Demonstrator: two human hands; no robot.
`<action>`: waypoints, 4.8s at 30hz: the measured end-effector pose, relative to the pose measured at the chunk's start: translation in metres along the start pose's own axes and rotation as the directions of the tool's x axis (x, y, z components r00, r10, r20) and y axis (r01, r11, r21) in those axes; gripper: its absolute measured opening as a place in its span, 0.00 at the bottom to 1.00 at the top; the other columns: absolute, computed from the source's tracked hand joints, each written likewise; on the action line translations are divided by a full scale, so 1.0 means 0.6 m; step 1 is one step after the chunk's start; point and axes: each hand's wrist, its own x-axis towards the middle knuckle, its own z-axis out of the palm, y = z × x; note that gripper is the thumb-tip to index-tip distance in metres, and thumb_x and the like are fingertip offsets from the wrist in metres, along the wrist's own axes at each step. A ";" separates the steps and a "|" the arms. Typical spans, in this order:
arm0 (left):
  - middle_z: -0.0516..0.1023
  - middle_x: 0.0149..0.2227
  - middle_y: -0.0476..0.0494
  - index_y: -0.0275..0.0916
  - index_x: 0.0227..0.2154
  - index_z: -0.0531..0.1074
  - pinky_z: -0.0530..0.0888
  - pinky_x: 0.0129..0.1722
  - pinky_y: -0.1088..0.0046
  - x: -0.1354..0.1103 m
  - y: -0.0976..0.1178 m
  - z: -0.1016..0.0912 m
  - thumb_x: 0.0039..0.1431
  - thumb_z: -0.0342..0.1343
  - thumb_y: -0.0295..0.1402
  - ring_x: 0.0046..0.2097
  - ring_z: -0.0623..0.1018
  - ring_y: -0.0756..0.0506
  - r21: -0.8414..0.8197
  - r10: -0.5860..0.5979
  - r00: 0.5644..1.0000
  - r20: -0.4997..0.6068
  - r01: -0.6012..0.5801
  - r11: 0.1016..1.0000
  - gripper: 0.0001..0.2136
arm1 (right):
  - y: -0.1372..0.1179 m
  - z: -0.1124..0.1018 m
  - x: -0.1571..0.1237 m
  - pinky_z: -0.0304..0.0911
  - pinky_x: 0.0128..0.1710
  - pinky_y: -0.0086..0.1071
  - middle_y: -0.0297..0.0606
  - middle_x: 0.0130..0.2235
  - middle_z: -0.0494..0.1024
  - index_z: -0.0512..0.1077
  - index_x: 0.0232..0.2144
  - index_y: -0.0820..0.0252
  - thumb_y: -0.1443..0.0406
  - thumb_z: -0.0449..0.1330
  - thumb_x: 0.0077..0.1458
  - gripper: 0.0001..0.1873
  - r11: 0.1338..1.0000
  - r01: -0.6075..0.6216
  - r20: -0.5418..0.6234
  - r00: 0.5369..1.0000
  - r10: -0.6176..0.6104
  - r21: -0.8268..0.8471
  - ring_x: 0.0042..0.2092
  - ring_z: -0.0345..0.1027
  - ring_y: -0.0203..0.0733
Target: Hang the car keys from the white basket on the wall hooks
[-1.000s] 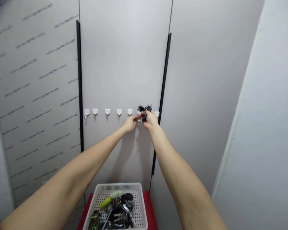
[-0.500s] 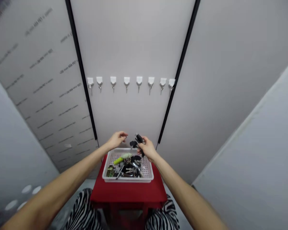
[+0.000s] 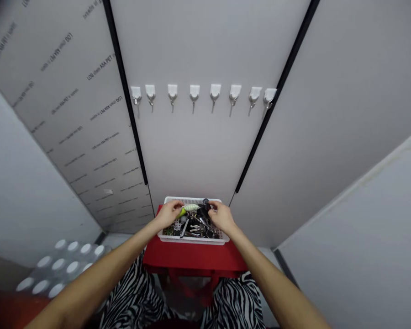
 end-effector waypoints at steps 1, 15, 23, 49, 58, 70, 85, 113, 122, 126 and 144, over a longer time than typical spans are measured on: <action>0.70 0.30 0.47 0.36 0.29 0.66 0.63 0.35 0.77 0.002 0.003 -0.002 0.41 0.44 0.24 0.32 0.67 0.52 -0.037 -0.012 1.000 -0.025 0.011 0.999 0.11 | -0.006 -0.003 0.000 0.54 0.36 0.30 0.40 0.31 0.69 0.66 0.30 0.63 0.67 0.48 0.37 0.14 1.000 0.019 -0.050 0.999 -0.019 0.002 0.34 0.61 0.38; 0.52 0.07 0.53 0.36 0.08 0.50 0.48 0.12 0.81 0.070 0.148 -0.129 0.44 0.25 0.52 0.10 0.52 0.58 -0.843 0.103 0.966 0.236 0.151 0.516 0.26 | -0.205 -0.052 0.071 0.39 0.11 0.22 0.25 0.08 0.47 0.47 0.07 0.61 0.45 0.33 0.41 0.29 0.366 -0.190 0.296 0.919 -0.260 0.911 0.10 0.38 0.25; 0.49 0.06 0.54 0.36 0.08 0.48 0.46 0.12 0.81 0.067 0.146 -0.133 0.43 0.24 0.54 0.10 0.49 0.58 -0.819 0.084 0.959 0.271 0.184 0.544 0.26 | -0.208 -0.047 0.068 0.37 0.10 0.21 0.25 0.07 0.44 0.45 0.07 0.61 0.45 0.31 0.41 0.29 0.385 -0.217 0.326 0.913 -0.244 0.897 0.10 0.34 0.24; 0.70 0.28 0.46 0.36 0.27 0.66 0.63 0.29 0.75 0.015 -0.004 -0.015 0.37 0.50 0.31 0.31 0.68 0.49 0.176 -0.047 0.996 0.073 0.034 0.984 0.10 | -0.074 0.041 0.034 0.52 0.34 0.29 0.39 0.33 0.70 0.67 0.29 0.60 0.66 0.54 0.35 0.13 0.913 0.363 0.252 0.916 -0.312 -0.188 0.35 0.60 0.40; 0.69 0.26 0.46 0.34 0.27 0.66 0.63 0.29 0.78 0.002 0.011 -0.027 0.43 0.44 0.27 0.28 0.67 0.52 -0.044 -0.060 0.971 -0.233 0.051 0.998 0.08 | -0.081 0.020 0.032 0.51 0.29 0.26 0.38 0.29 0.71 0.67 0.28 0.60 0.65 0.47 0.42 0.11 0.924 0.314 0.105 0.949 -0.298 -0.219 0.31 0.61 0.37; 0.71 0.25 0.48 0.33 0.25 0.67 0.64 0.32 0.76 -0.007 0.004 0.008 0.35 0.53 0.27 0.29 0.68 0.52 -0.705 -0.118 0.990 0.078 0.138 0.696 0.09 | -0.097 0.000 0.035 0.53 0.20 0.24 0.31 0.19 0.68 0.66 0.23 0.64 0.60 0.52 0.37 0.12 0.847 0.009 -0.019 1.000 0.002 0.532 0.20 0.57 0.30; 0.70 0.24 0.49 0.32 0.26 0.68 0.61 0.27 0.81 -0.006 0.042 0.019 0.31 0.57 0.32 0.26 0.67 0.54 -0.822 -0.127 0.982 0.142 0.188 0.537 0.14 | -0.134 -0.009 0.030 0.60 0.20 0.24 0.30 0.18 0.68 0.62 0.18 0.64 0.65 0.56 0.34 0.07 0.301 -0.219 0.194 0.975 0.112 0.928 0.20 0.60 0.29; 0.64 0.14 0.53 0.35 0.20 0.62 0.61 0.22 0.77 -0.012 0.050 -0.007 0.39 0.52 0.32 0.18 0.65 0.54 -0.956 -0.309 0.908 0.284 0.291 -0.025 0.06 | -0.081 -0.002 -0.010 0.59 0.26 0.25 0.31 0.28 0.69 0.62 0.35 0.57 0.64 0.55 0.37 0.18 0.506 -0.197 0.319 0.933 -0.166 0.840 0.24 0.63 0.30; 0.66 0.17 0.51 0.34 0.22 0.64 0.61 0.23 0.80 -0.016 0.063 -0.015 0.43 0.49 0.28 0.20 0.66 0.55 -0.952 -0.330 0.895 0.300 0.260 -0.159 0.03 | -0.126 -0.004 -0.009 0.59 0.31 0.27 0.33 0.29 0.71 0.66 0.28 0.60 0.65 0.58 0.32 0.14 0.366 -0.122 0.184 0.973 -0.140 0.923 0.27 0.64 0.30; 0.68 0.19 0.50 0.34 0.23 0.65 0.61 0.23 0.81 -0.018 0.064 -0.014 0.44 0.47 0.27 0.21 0.66 0.56 -0.954 -0.321 0.901 0.292 0.249 -0.169 0.03 | -0.132 0.000 0.002 0.58 0.30 0.25 0.30 0.26 0.70 0.66 0.27 0.60 0.67 0.59 0.31 0.14 0.439 -0.029 0.095 0.987 -0.129 0.898 0.26 0.63 0.29; 0.71 0.28 0.46 0.36 0.27 0.68 0.62 0.31 0.77 0.014 0.089 -0.107 0.39 0.51 0.31 0.30 0.67 0.50 -0.515 0.133 0.971 -0.199 -0.219 0.829 0.09 | -0.209 -0.037 0.056 0.52 0.17 0.23 0.26 0.12 0.62 0.64 0.16 0.64 0.64 0.58 0.31 0.08 0.699 0.166 0.004 0.972 -0.236 0.696 0.15 0.53 0.26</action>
